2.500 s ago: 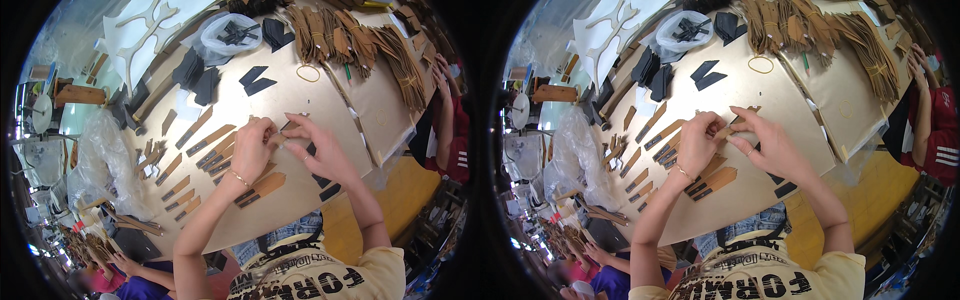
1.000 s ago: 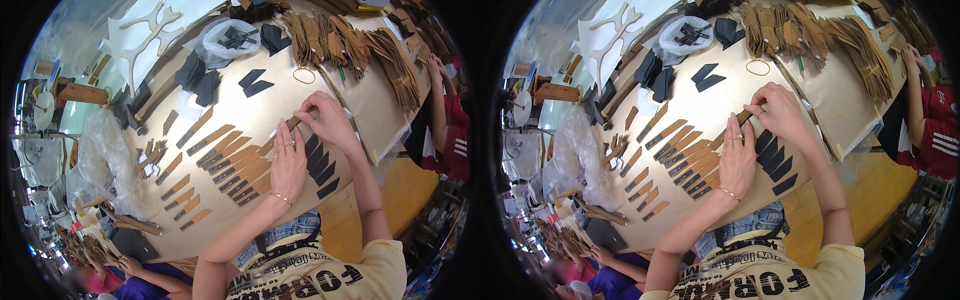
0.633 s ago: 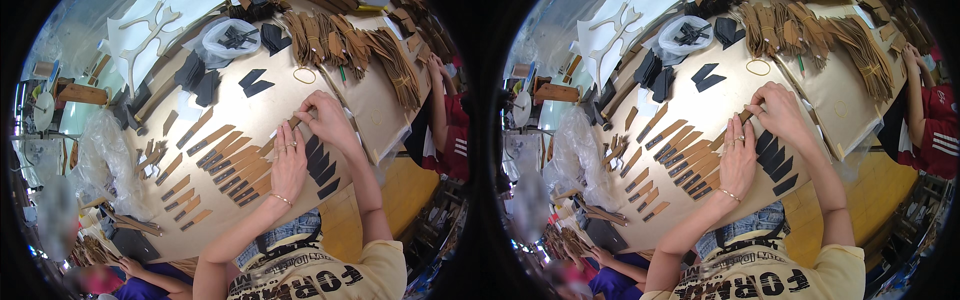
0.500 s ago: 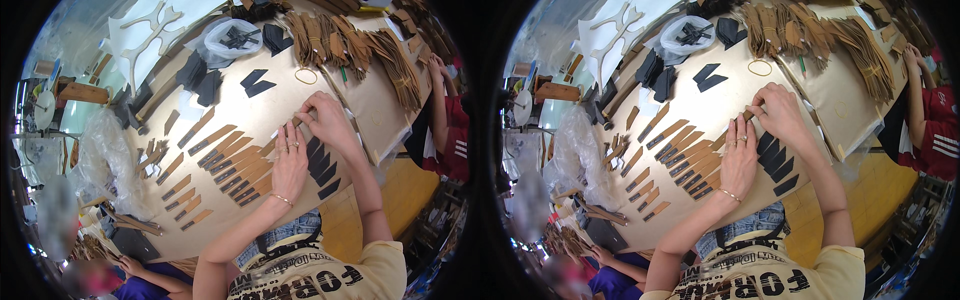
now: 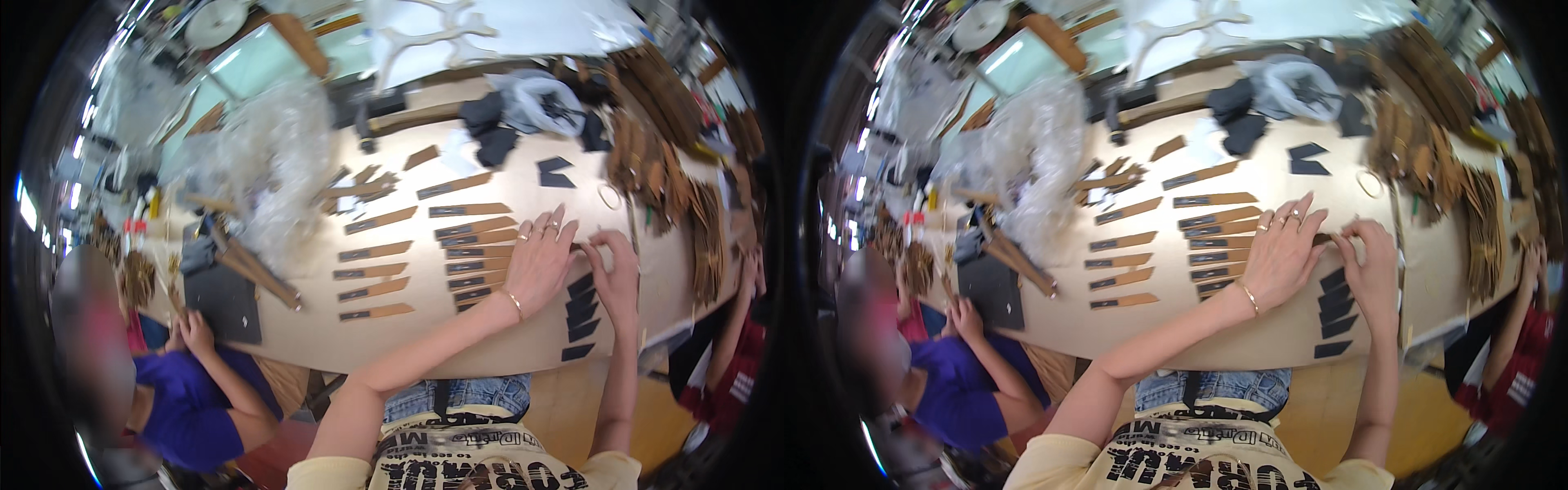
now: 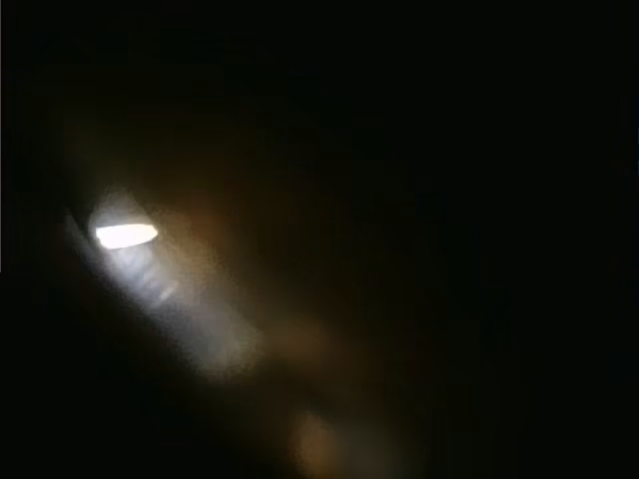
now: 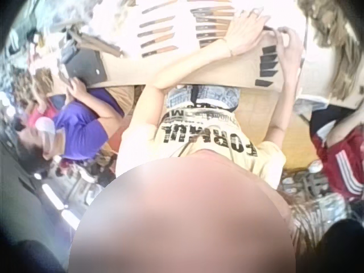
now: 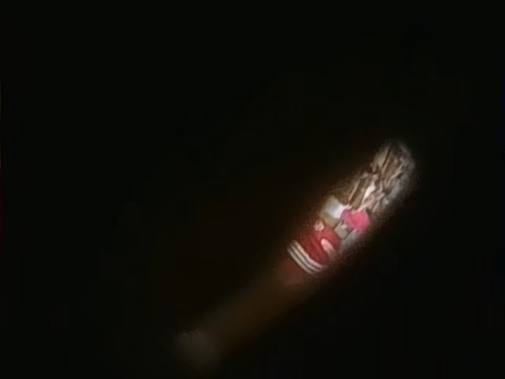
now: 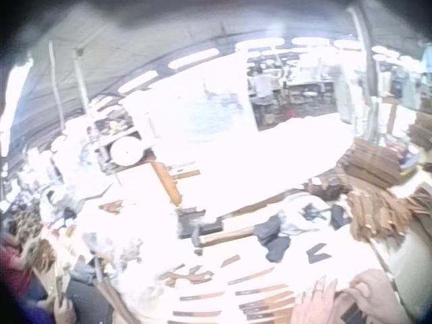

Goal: The person repeatedly picks small black and tan leather pieces from a table, aligns them, and presses them together to form paired units. The person handles the pieces one at a time, occasionally repositioning them on the table, and continues the same assembly pattern throughout the clip.

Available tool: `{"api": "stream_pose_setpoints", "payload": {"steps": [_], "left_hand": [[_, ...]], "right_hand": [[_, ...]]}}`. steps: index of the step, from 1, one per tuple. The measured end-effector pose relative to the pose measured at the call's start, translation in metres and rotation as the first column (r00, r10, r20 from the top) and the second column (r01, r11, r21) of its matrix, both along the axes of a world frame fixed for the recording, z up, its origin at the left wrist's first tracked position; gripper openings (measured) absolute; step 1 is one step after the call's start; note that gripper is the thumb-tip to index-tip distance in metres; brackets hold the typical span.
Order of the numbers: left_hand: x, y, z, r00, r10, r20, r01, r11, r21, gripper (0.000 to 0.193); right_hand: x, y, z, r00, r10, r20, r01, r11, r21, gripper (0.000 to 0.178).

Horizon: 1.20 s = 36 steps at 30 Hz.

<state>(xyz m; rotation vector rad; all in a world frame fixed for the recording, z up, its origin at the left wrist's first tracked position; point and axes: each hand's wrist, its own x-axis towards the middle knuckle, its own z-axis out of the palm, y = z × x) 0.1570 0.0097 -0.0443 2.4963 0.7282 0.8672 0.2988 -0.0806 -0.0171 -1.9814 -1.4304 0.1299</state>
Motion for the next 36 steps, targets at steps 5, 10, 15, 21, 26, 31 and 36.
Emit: {"api": "stream_pose_setpoints", "payload": {"steps": [5,10,15,21,26,31,36], "left_hand": [[-0.051,0.047,0.024,0.968,-0.212,0.133,0.250,0.776,-0.580,0.023],[-0.125,0.108,0.040,0.988,-0.119,0.100,0.154,0.840,-0.520,0.016],[-0.205,0.192,0.041,0.955,0.218,-0.202,-0.269,0.923,-0.274,0.024],[-0.248,0.214,0.025,0.893,0.438,0.102,-0.447,0.839,0.311,0.019],[-0.331,0.257,0.026,0.724,0.643,-0.250,-0.682,0.720,-0.124,0.017],[-0.360,0.258,-0.011,0.733,0.528,-0.429,-0.631,0.764,-0.139,0.022],[-0.354,0.256,-0.013,0.724,0.609,-0.324,-0.670,0.733,-0.120,0.019]], "right_hand": [[-0.036,0.006,0.043,0.993,0.075,-0.090,-0.071,0.996,0.050,0.014],[-0.070,0.031,0.050,0.970,0.081,-0.229,-0.066,0.995,0.072,0.018],[-0.099,0.040,0.041,0.974,0.213,-0.082,-0.220,0.972,-0.086,0.021],[-0.119,0.041,0.032,0.967,0.241,0.078,-0.230,0.964,-0.133,0.017],[-0.127,0.034,0.029,0.974,0.223,0.031,-0.214,0.962,-0.170,0.015],[-0.143,0.024,0.028,0.977,0.212,-0.032,-0.214,0.959,-0.188,0.013],[-0.156,0.020,0.024,0.964,0.261,-0.054,-0.266,0.931,-0.250,0.013]]}}
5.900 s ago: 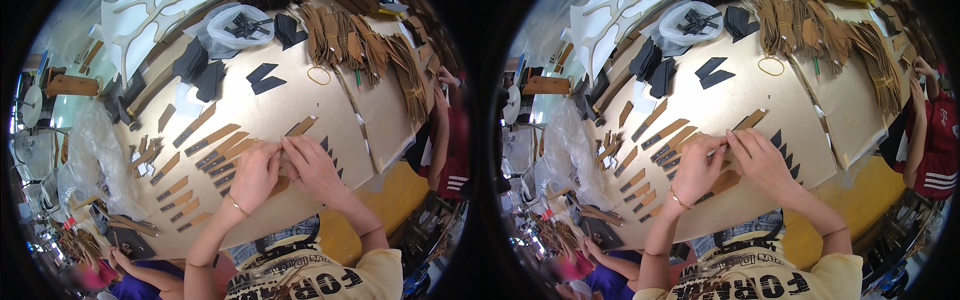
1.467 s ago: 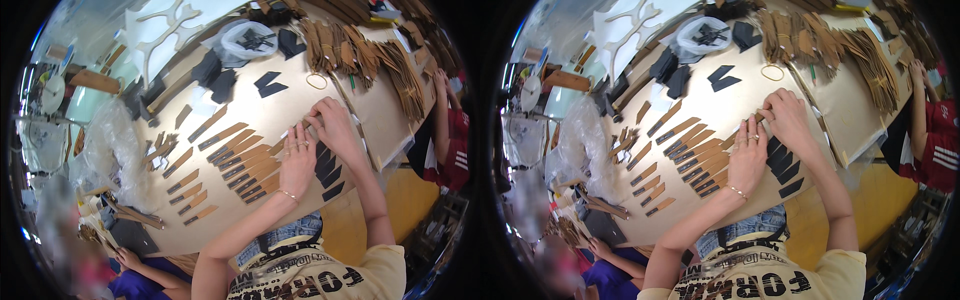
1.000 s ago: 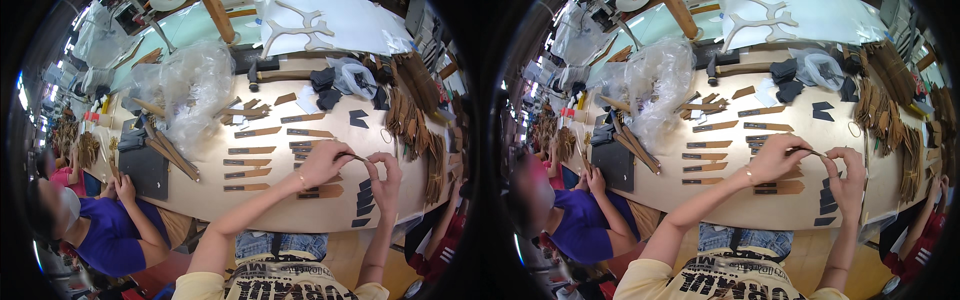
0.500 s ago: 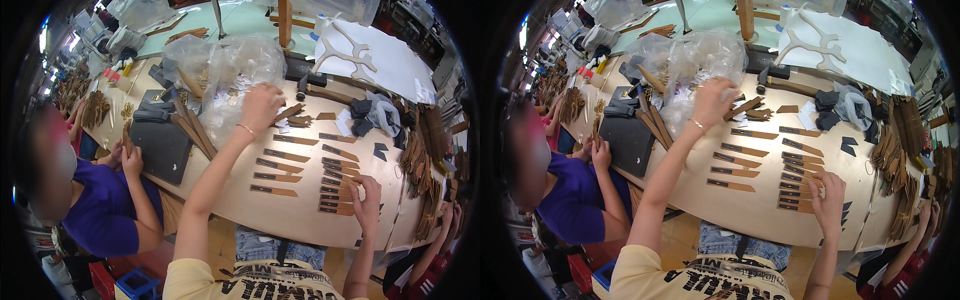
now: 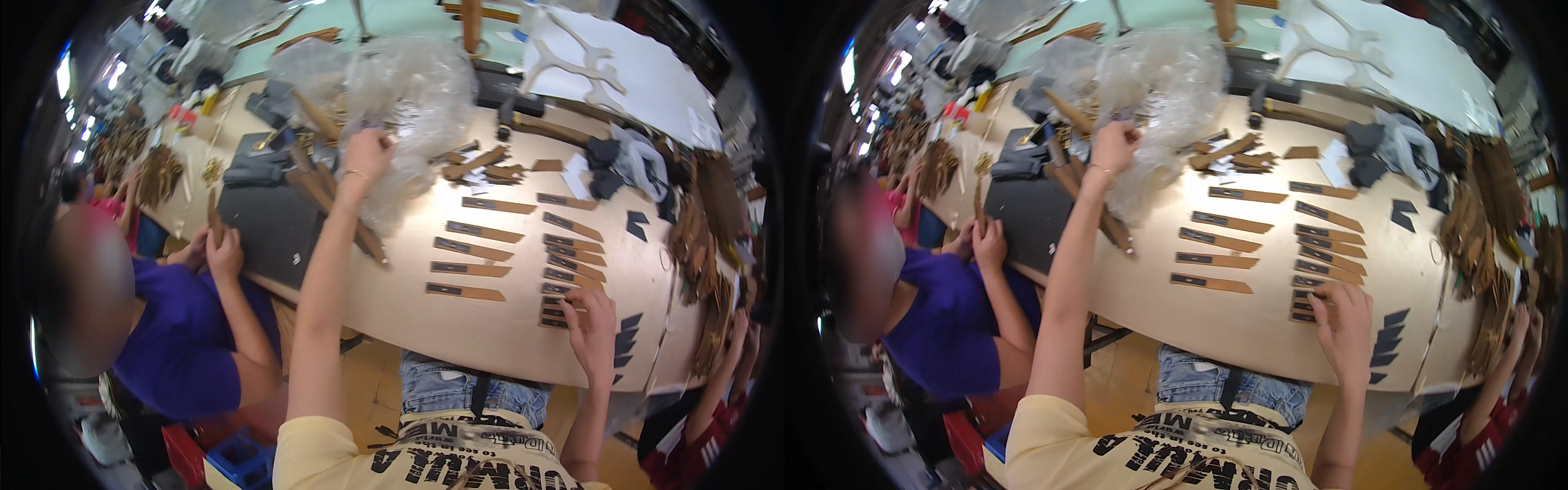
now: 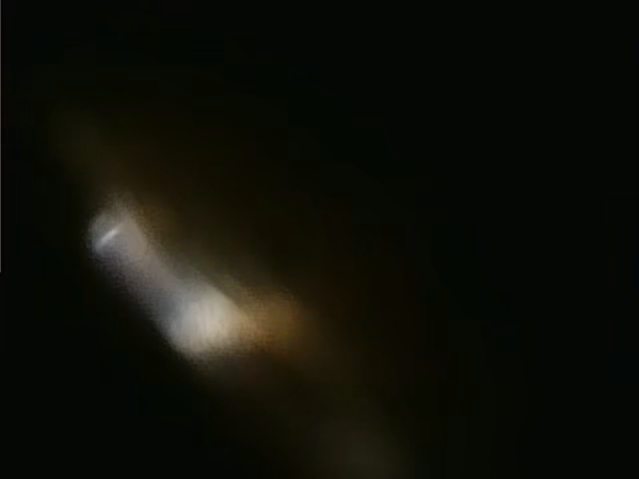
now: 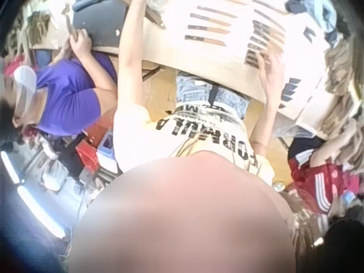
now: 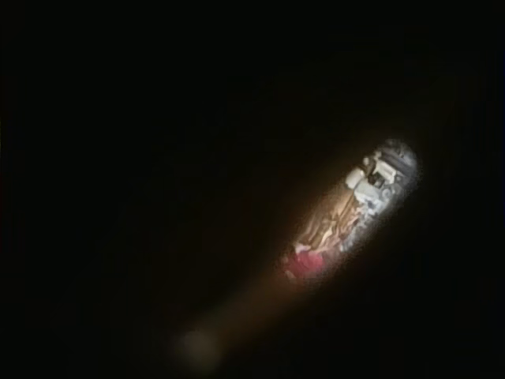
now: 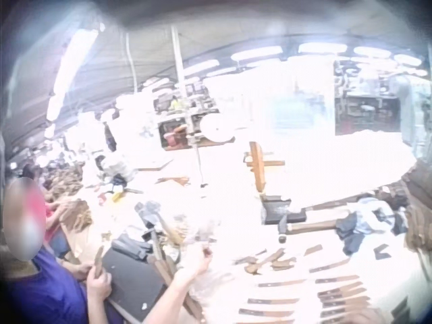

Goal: The person repeatedly picks small black and tan leather pieces from a table, aligns them, and presses them together to form paired units. The person handles the pieces one at a time, occasionally repositioning them on the table, and continues the same assembly pattern throughout the clip.

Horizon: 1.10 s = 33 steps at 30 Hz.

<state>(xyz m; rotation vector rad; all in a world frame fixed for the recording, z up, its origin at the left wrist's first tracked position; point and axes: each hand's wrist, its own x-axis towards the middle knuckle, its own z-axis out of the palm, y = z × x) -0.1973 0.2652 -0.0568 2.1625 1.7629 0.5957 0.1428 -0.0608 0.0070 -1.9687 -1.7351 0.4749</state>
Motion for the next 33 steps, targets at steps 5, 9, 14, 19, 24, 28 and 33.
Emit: {"api": "stream_pose_setpoints", "payload": {"steps": [5,9,14,19,24,28,33], "left_hand": [[0.015,-0.021,0.018,0.977,0.205,-0.062,-0.191,0.964,0.183,0.019],[0.022,-0.037,0.044,0.991,0.114,0.073,-0.136,0.827,0.545,0.018],[0.047,-0.112,0.075,0.838,-0.045,0.544,-0.094,0.970,0.224,0.017],[0.112,-0.236,0.061,0.662,-0.169,0.730,0.454,0.866,-0.212,0.017],[0.155,-0.292,0.039,0.623,-0.153,0.767,0.475,0.853,-0.215,0.013],[0.154,-0.312,0.028,0.614,-0.090,0.784,0.401,0.891,-0.212,0.013],[0.097,-0.296,0.018,0.508,0.234,0.829,0.040,0.955,-0.295,0.025]], "right_hand": [[-0.008,0.001,-0.003,0.999,0.014,-0.041,-0.013,1.000,0.022,0.014],[-0.008,0.001,-0.001,0.999,0.024,-0.033,-0.023,0.999,0.027,0.014],[-0.006,-0.001,-0.001,0.999,0.021,-0.045,-0.017,0.997,0.082,0.014],[-0.011,-0.009,-0.009,0.960,-0.033,-0.278,0.040,0.999,0.019,0.015],[-0.021,-0.023,-0.023,0.705,-0.100,-0.702,0.107,0.994,-0.034,0.015],[-0.024,-0.029,-0.029,0.587,-0.180,-0.789,0.138,0.983,-0.121,0.014],[-0.054,0.001,-0.023,0.725,0.006,-0.688,-0.017,1.000,-0.010,0.013]]}}
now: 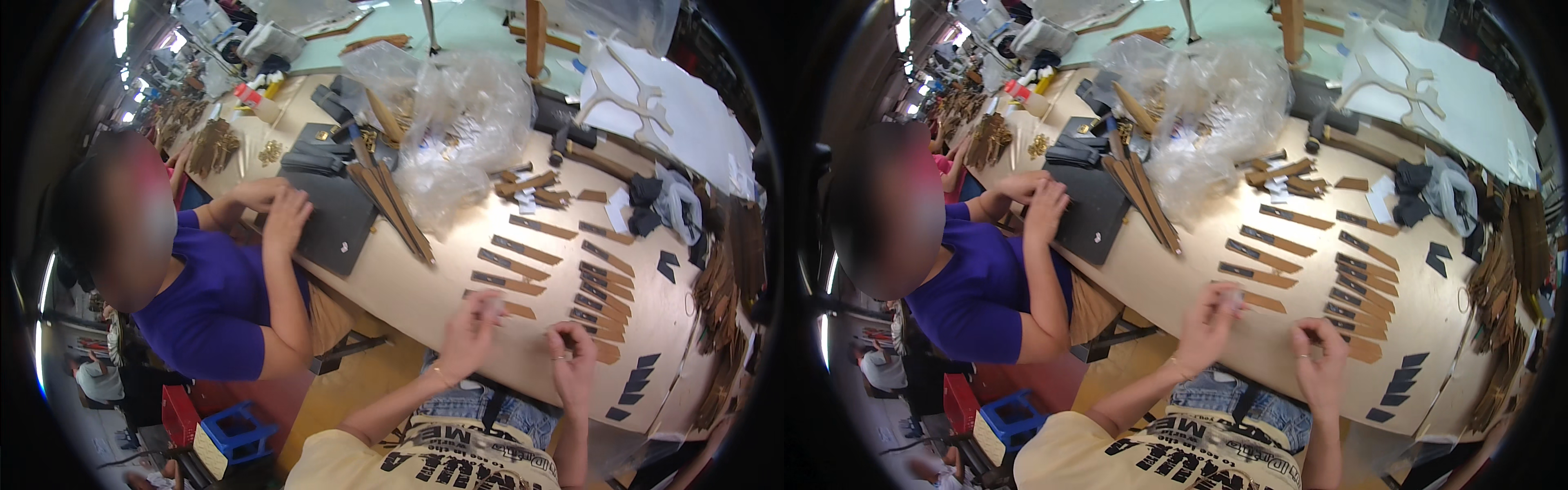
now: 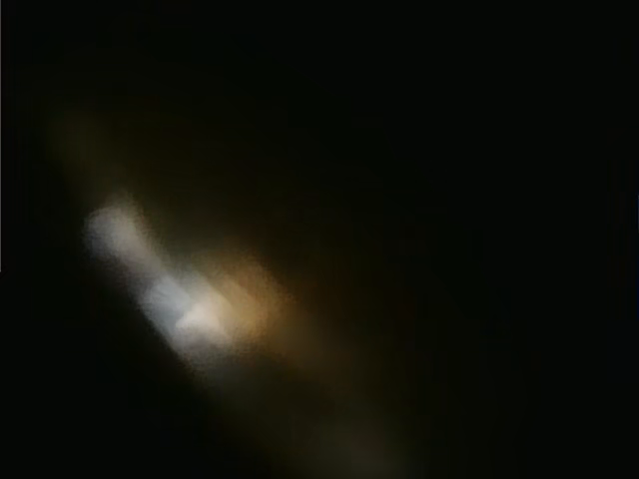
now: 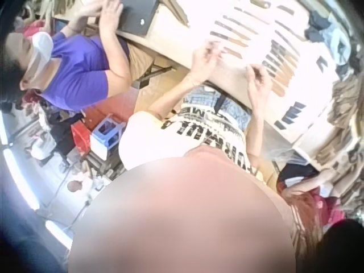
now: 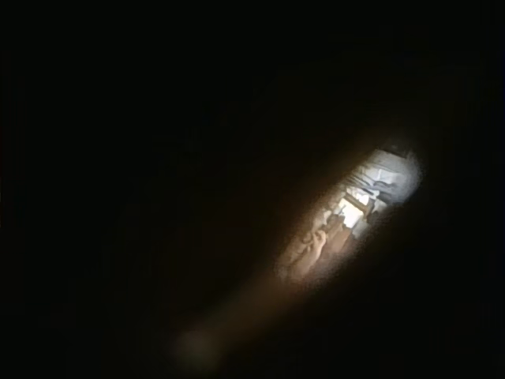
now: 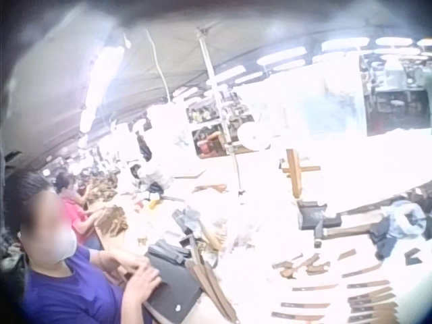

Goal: The person repeatedly picks small black and tan leather pieces from a table, aligns them, and presses them together to form paired units. The person handles the pieces one at a time, occasionally repositioning them on the table, and continues the same assembly pattern throughout the clip.

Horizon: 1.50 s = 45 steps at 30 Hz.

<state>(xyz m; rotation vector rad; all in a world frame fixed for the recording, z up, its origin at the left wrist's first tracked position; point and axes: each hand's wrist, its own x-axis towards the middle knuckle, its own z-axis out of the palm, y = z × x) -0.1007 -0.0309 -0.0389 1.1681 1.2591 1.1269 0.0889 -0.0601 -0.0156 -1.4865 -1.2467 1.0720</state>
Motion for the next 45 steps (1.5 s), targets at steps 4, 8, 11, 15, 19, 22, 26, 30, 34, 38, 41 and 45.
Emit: {"api": "stream_pose_setpoints", "payload": {"steps": [4,8,11,15,19,22,26,30,34,38,41,45], "left_hand": [[-0.057,0.008,-0.002,0.896,0.436,0.089,-0.441,0.896,0.047,0.026],[-0.090,-0.002,-0.008,0.834,0.527,0.163,-0.543,0.837,0.066,0.023],[-0.097,-0.005,-0.017,0.815,0.539,0.212,-0.554,0.832,0.012,0.018],[-0.099,-0.001,-0.024,0.875,0.418,0.246,-0.426,0.904,-0.022,0.021],[-0.098,0.016,-0.023,0.968,0.217,0.124,-0.203,0.972,-0.116,0.030],[-0.095,0.033,-0.023,0.920,0.198,0.338,-0.141,0.972,-0.187,0.029],[-0.099,0.045,-0.019,0.711,0.125,0.692,0.068,0.967,-0.245,0.030],[-0.089,0.040,-0.012,0.738,0.066,0.671,0.092,0.976,-0.196,0.026],[-0.081,0.026,0.003,0.784,0.117,0.610,0.038,0.971,-0.234,0.024],[-0.077,0.018,0.020,0.808,0.127,0.576,0.027,0.968,-0.251,0.024],[-0.075,0.012,0.032,0.818,0.089,0.569,0.050,0.973,-0.224,0.023],[-0.068,0.006,0.040,0.849,0.052,0.527,0.034,0.988,-0.151,0.023]], "right_hand": [[-0.070,0.061,0.000,0.950,0.277,0.144,-0.299,0.939,0.171,0.019],[-0.143,0.118,-0.011,0.906,0.252,0.341,-0.312,0.941,0.134,0.030],[-0.172,0.136,-0.021,0.868,0.251,0.429,-0.301,0.952,0.051,0.037],[-0.178,0.133,-0.030,0.871,0.223,0.437,-0.263,0.964,0.032,0.040],[-0.164,0.130,-0.024,0.927,0.144,0.347,-0.182,0.980,0.081,0.041],[-0.147,0.124,-0.008,0.947,0.215,0.238,-0.216,0.976,-0.021,0.041],[-0.124,0.104,0.020,0.920,0.286,0.270,-0.314,0.947,0.068,0.034],[-0.108,0.082,0.037,0.885,0.332,0.326,-0.371,0.927,0.064,0.033],[-0.102,0.070,0.040,0.904,0.285,0.318,-0.355,0.915,0.190,0.030],[-0.094,0.059,0.041,0.874,0.286,0.394,-0.397,0.886,0.239,0.030],[-0.087,0.052,0.041,0.865,0.249,0.435,-0.408,0.855,0.321,0.029],[-0.082,0.045,0.040,0.885,0.220,0.411,-0.376,0.857,0.352,0.028]]}}
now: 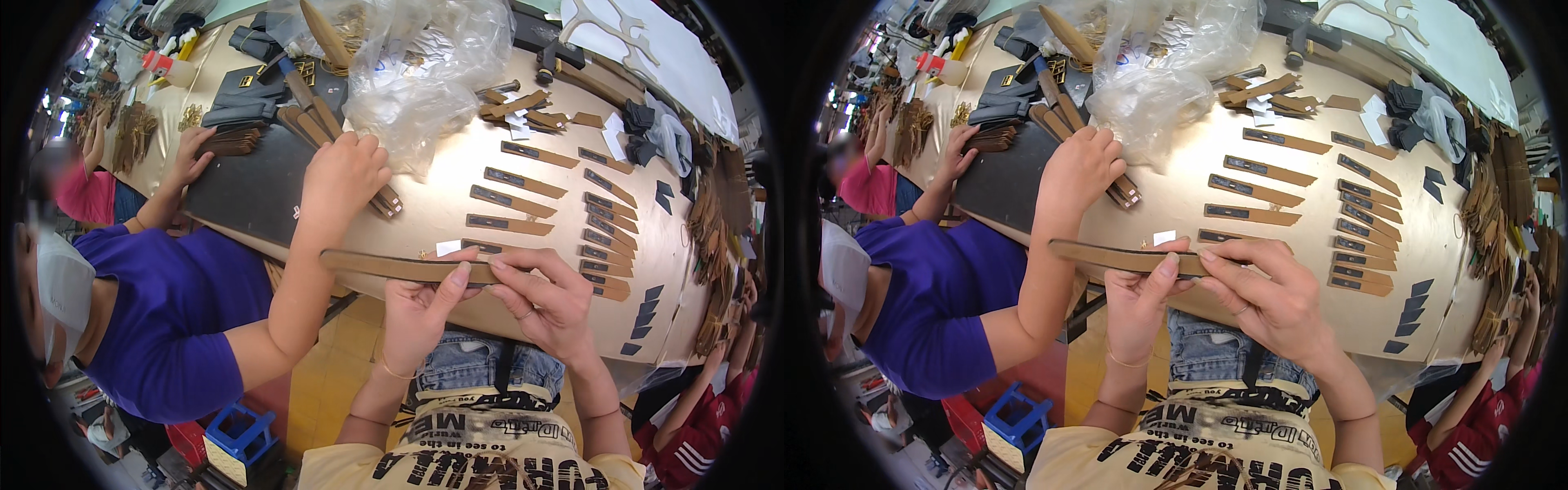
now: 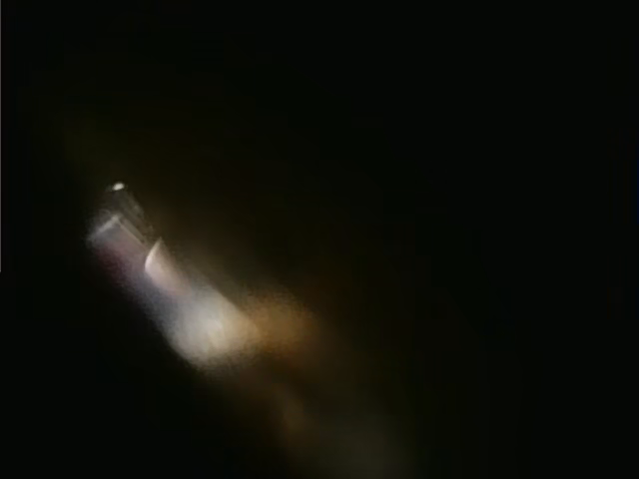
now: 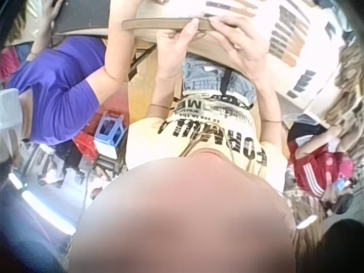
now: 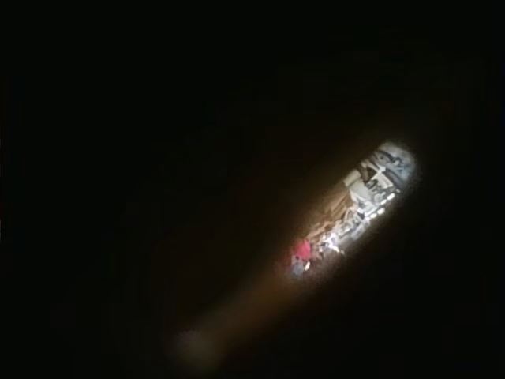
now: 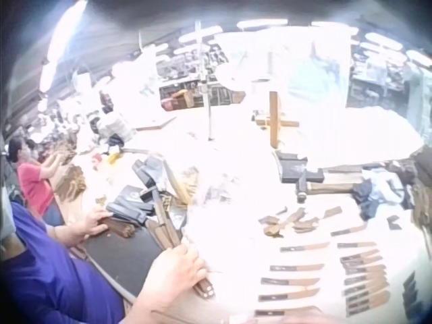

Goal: The person repeatedly picks small black and tan leather pieces from a table, aligns them, and presses them together to form paired units. The person handles the pieces one at a time, occasionally repositioning them on the table, and continues the same assembly pattern throughout the clip.

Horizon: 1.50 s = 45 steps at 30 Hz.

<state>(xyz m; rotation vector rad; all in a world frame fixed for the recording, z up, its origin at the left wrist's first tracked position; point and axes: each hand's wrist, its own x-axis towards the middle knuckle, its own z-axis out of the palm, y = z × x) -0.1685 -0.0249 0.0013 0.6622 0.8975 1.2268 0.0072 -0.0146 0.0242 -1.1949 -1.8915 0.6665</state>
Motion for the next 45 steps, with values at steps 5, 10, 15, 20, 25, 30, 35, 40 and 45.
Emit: {"api": "stream_pose_setpoints", "payload": {"steps": [5,10,15,20,25,30,35,40,45], "left_hand": [[0.010,-0.002,-0.002,0.998,0.010,0.064,-0.015,0.997,0.074,0.028],[0.014,0.001,-0.012,0.998,-0.001,-0.066,0.004,0.999,0.049,0.027],[0.007,0.006,-0.016,0.987,-0.117,-0.107,0.108,0.990,-0.088,0.022],[0.010,0.007,-0.012,0.981,-0.138,-0.133,0.120,0.984,-0.133,0.019],[0.012,0.008,-0.011,0.976,-0.154,-0.156,0.129,0.979,-0.160,0.019],[0.013,0.006,-0.014,0.981,-0.104,-0.165,0.073,0.980,-0.186,0.021],[0.012,-0.001,-0.020,0.982,-0.075,-0.176,0.070,0.997,-0.035,0.023],[0.006,-0.011,-0.021,0.997,-0.072,-0.030,0.074,0.996,0.046,0.028],[0.007,-0.017,-0.020,0.997,-0.061,-0.040,0.066,0.985,0.162,0.036]], "right_hand": [[0.008,-0.003,0.001,0.965,-0.102,-0.243,0.025,0.953,-0.301,0.022],[0.016,0.002,-0.005,0.829,-0.257,-0.497,-0.125,0.780,-0.613,0.021],[0.021,0.003,-0.016,0.751,-0.380,-0.540,-0.244,0.601,-0.761,0.022],[0.029,0.001,-0.029,0.704,-0.414,-0.577,-0.337,0.520,-0.785,0.024],[0.030,-0.001,-0.035,0.633,-0.509,-0.583,-0.402,0.427,-0.810,0.024],[0.025,-0.003,-0.026,0.712,-0.471,-0.520,-0.252,0.520,-0.816,0.023],[0.015,-0.010,-0.013,0.953,-0.157,-0.260,0.047,0.922,-0.384,0.028],[0.014,-0.016,-0.002,0.991,-0.077,-0.108,0.062,0.989,-0.135,0.043],[0.021,-0.017,0.004,0.998,0.011,-0.068,-0.016,0.997,-0.080,0.051]]}}
